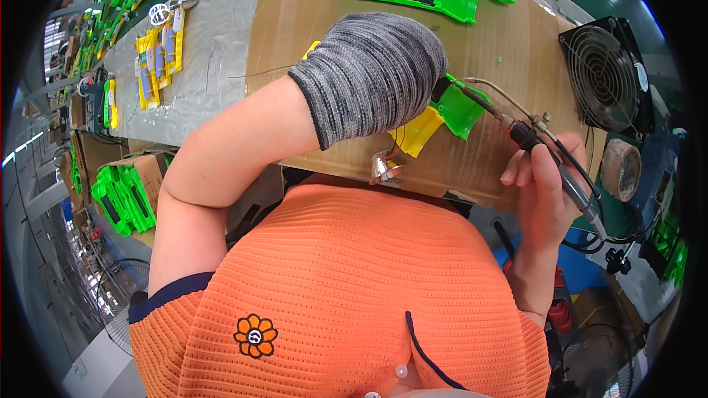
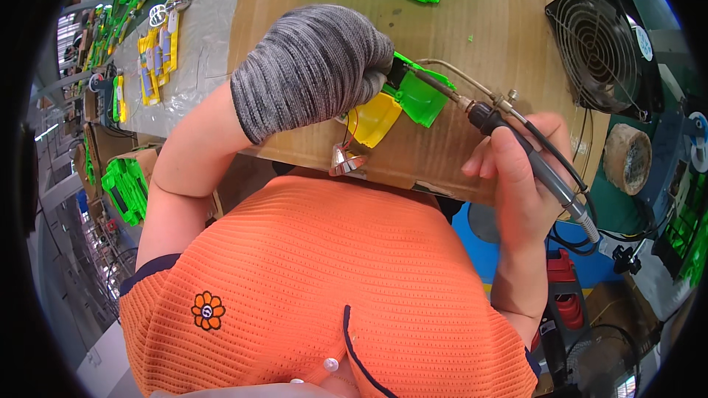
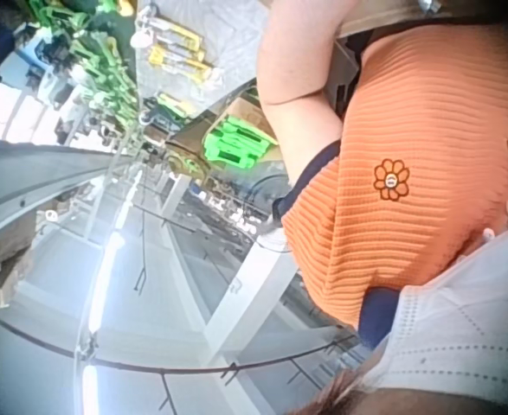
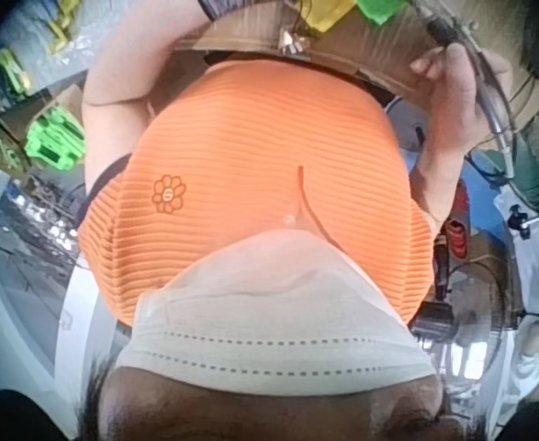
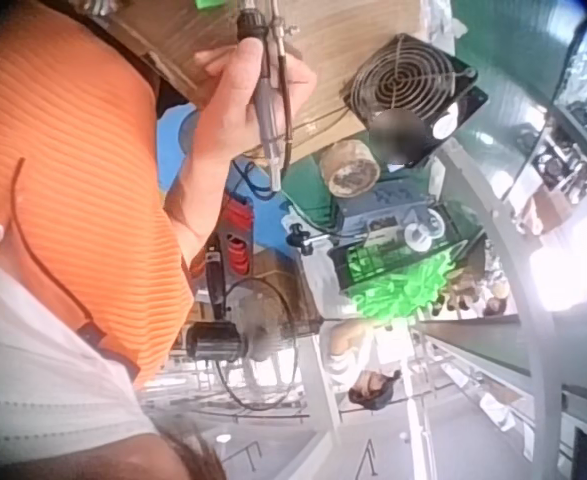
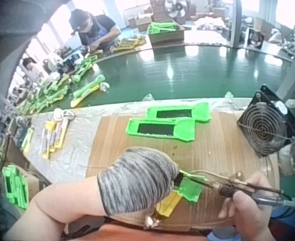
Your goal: Soldering wires to PCB components on an assembly line.
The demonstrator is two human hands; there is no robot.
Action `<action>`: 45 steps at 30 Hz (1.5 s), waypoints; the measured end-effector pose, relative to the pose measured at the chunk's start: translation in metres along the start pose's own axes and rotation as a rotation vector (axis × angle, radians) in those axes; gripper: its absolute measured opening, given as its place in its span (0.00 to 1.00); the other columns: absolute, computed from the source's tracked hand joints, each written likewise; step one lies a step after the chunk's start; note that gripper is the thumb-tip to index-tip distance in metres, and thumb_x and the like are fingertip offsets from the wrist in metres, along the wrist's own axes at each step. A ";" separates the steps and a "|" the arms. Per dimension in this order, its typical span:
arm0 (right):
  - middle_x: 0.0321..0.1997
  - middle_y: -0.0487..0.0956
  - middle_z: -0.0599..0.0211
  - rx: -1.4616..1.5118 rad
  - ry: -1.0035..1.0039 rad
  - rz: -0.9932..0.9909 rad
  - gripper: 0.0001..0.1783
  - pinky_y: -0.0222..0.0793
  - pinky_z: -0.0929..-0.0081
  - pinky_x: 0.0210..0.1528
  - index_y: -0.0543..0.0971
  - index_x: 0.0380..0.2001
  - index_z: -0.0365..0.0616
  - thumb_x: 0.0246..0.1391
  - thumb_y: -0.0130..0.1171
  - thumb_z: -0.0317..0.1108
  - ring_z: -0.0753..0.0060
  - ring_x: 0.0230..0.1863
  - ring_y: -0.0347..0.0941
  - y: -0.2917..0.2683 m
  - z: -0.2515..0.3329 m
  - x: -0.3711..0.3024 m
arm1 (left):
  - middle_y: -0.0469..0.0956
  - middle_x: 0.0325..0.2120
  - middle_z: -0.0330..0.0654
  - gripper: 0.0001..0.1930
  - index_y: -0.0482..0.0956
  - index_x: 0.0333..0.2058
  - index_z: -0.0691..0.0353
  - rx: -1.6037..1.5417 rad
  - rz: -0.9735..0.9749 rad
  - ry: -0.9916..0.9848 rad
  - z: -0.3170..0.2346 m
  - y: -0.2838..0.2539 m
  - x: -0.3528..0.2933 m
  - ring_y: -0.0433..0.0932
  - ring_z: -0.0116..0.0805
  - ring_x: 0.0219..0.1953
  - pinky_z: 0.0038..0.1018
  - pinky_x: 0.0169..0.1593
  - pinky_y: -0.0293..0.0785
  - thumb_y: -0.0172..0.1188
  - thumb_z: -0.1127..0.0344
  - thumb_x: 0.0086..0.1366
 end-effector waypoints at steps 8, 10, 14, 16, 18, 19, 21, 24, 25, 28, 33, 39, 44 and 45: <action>0.21 0.69 0.71 0.495 0.100 -0.145 0.04 0.51 0.39 0.69 0.69 0.39 0.44 0.66 0.48 0.32 0.70 0.28 0.73 0.026 -0.012 -0.003 | 0.79 0.25 0.47 0.08 0.83 0.30 0.59 0.001 -0.015 -0.006 -0.001 -0.001 -0.001 0.80 0.48 0.32 0.40 0.38 0.76 0.60 0.62 0.57; 0.21 0.70 0.71 0.561 0.051 -0.105 0.04 0.53 0.39 0.69 0.69 0.39 0.44 0.66 0.48 0.32 0.70 0.29 0.74 0.029 -0.011 0.003 | 0.79 0.24 0.47 0.08 0.83 0.30 0.58 -0.023 -0.043 -0.023 0.002 -0.004 -0.003 0.80 0.48 0.32 0.40 0.38 0.76 0.60 0.62 0.57; 0.22 0.70 0.70 0.474 0.047 -0.040 0.03 0.54 0.39 0.68 0.68 0.38 0.44 0.66 0.48 0.31 0.68 0.29 0.74 0.033 -0.015 0.026 | 0.79 0.24 0.47 0.08 0.83 0.31 0.58 0.020 -0.029 -0.162 0.017 0.001 -0.001 0.80 0.48 0.32 0.40 0.39 0.76 0.59 0.62 0.58; 0.22 0.70 0.70 0.469 0.045 -0.034 0.03 0.55 0.39 0.68 0.68 0.38 0.44 0.66 0.47 0.31 0.68 0.29 0.74 0.033 -0.013 0.026 | 0.79 0.25 0.47 0.08 0.83 0.32 0.57 -0.001 -0.020 -0.213 0.014 0.002 -0.006 0.79 0.48 0.32 0.40 0.39 0.76 0.59 0.63 0.59; 0.22 0.70 0.70 0.463 0.045 -0.034 0.03 0.56 0.39 0.67 0.69 0.39 0.44 0.65 0.47 0.30 0.68 0.28 0.74 0.030 -0.010 0.022 | 0.79 0.25 0.46 0.08 0.83 0.32 0.57 0.007 -0.051 -0.206 0.014 0.004 -0.008 0.79 0.48 0.32 0.41 0.39 0.76 0.58 0.63 0.60; 0.21 0.70 0.70 0.446 0.034 -0.056 0.03 0.56 0.39 0.67 0.69 0.39 0.44 0.65 0.47 0.30 0.68 0.27 0.73 0.028 -0.008 0.019 | 0.79 0.25 0.46 0.08 0.83 0.32 0.57 0.011 -0.075 -0.197 0.014 0.003 -0.008 0.79 0.48 0.32 0.41 0.39 0.76 0.58 0.63 0.60; 0.21 0.70 0.70 0.431 0.019 -0.080 0.03 0.56 0.39 0.67 0.69 0.39 0.44 0.65 0.47 0.29 0.69 0.26 0.73 0.022 -0.008 0.014 | 0.79 0.27 0.46 0.09 0.84 0.34 0.57 0.037 -0.054 -0.196 0.012 0.003 -0.009 0.79 0.47 0.33 0.40 0.40 0.75 0.57 0.62 0.61; 0.20 0.69 0.70 0.385 -0.014 -0.113 0.03 0.56 0.38 0.67 0.69 0.39 0.44 0.64 0.48 0.30 0.70 0.25 0.72 0.013 -0.010 0.009 | 0.79 0.30 0.43 0.09 0.83 0.37 0.56 0.085 -0.084 -0.125 0.011 0.005 -0.014 0.79 0.45 0.37 0.39 0.43 0.74 0.59 0.62 0.61; 0.20 0.69 0.70 0.378 -0.027 -0.136 0.04 0.56 0.38 0.67 0.69 0.39 0.43 0.64 0.48 0.30 0.70 0.24 0.72 0.011 -0.011 0.007 | 0.79 0.30 0.43 0.09 0.83 0.37 0.56 0.089 -0.083 -0.123 0.011 0.004 -0.017 0.79 0.45 0.37 0.39 0.43 0.74 0.59 0.62 0.61; 0.19 0.68 0.70 0.367 -0.049 -0.180 0.04 0.56 0.39 0.67 0.69 0.39 0.43 0.64 0.49 0.31 0.71 0.24 0.71 0.005 -0.011 0.004 | 0.79 0.35 0.39 0.09 0.80 0.39 0.54 0.217 -0.258 0.023 -0.001 -0.021 -0.036 0.77 0.40 0.39 0.37 0.45 0.72 0.60 0.65 0.59; 0.18 0.68 0.71 0.359 -0.057 -0.204 0.04 0.56 0.40 0.67 0.70 0.39 0.43 0.64 0.49 0.32 0.72 0.24 0.71 0.001 -0.017 0.004 | 0.78 0.36 0.41 0.12 0.79 0.41 0.58 0.112 0.011 0.592 -0.011 -0.002 -0.073 0.78 0.41 0.41 0.35 0.43 0.75 0.56 0.63 0.60; 0.18 0.68 0.72 0.345 -0.076 -0.196 0.04 0.56 0.41 0.67 0.70 0.39 0.45 0.64 0.49 0.32 0.73 0.23 0.71 0.000 -0.023 0.003 | 0.76 0.47 0.39 0.13 0.76 0.44 0.54 0.009 0.132 0.647 -0.006 0.016 -0.064 0.78 0.39 0.44 0.36 0.49 0.73 0.55 0.65 0.59; 0.18 0.66 0.74 0.379 -0.083 -0.220 0.06 0.58 0.47 0.68 0.70 0.34 0.46 0.66 0.48 0.34 0.75 0.23 0.68 0.003 -0.027 0.003 | 0.76 0.48 0.39 0.18 0.76 0.49 0.52 -0.177 -0.196 0.451 -0.021 0.029 -0.048 0.77 0.41 0.47 0.37 0.47 0.74 0.58 0.61 0.60; 0.18 0.66 0.74 0.402 -0.093 -0.245 0.08 0.58 0.48 0.68 0.70 0.33 0.46 0.67 0.46 0.34 0.75 0.23 0.67 0.002 -0.027 0.003 | 0.77 0.46 0.40 0.17 0.77 0.49 0.52 -0.121 -0.343 0.475 -0.021 0.027 -0.047 0.78 0.42 0.45 0.37 0.46 0.74 0.58 0.59 0.61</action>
Point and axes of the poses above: each hand's wrist, its own x-axis towards the middle knuckle, its own y-axis out of the palm, z = x × y, the point moved 2 cm from there along x, towards the middle knuckle
